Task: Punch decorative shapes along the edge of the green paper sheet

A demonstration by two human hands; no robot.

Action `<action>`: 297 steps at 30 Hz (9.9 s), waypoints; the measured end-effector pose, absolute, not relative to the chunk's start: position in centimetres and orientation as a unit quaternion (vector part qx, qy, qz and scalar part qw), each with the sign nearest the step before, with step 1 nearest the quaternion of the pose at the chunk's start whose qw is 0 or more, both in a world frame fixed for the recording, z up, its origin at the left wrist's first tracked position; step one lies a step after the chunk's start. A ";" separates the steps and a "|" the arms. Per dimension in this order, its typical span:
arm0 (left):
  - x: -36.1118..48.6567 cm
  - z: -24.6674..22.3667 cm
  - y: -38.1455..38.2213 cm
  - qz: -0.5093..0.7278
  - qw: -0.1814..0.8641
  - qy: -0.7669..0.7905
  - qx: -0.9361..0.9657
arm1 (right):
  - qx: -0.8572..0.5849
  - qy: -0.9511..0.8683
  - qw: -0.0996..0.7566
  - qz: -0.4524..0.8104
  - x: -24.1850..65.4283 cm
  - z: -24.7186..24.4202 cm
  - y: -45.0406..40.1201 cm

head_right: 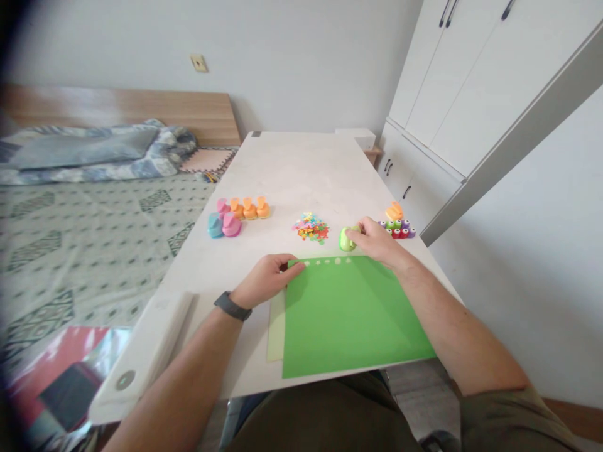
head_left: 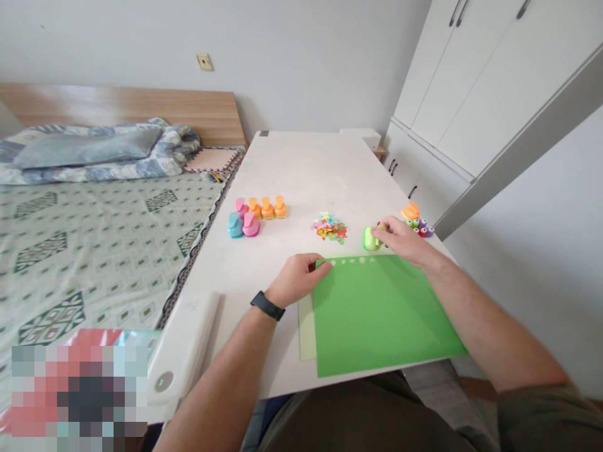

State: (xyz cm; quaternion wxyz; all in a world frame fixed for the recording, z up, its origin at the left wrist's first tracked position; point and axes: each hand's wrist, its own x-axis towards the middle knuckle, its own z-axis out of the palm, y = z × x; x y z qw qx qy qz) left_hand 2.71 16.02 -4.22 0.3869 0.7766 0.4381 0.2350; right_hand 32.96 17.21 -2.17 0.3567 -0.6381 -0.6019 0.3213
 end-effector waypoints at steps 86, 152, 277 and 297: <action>2.4 -4.3 16.7 0.283 0.368 0.491 0.737 | -0.614 -0.698 0.238 0.280 32.7 -2.5 17.4; 2.4 -4.3 16.5 0.282 0.366 0.494 0.737 | -0.633 -0.708 0.238 0.204 31.5 -3.6 17.5; 2.3 -3.8 16.4 0.273 0.378 0.484 0.741 | -0.619 -0.711 0.235 0.236 31.5 -3.7 17.9; 2.1 -3.4 16.0 0.240 0.417 0.448 0.754 | -0.663 -0.572 0.424 0.232 33.9 -4.1 19.1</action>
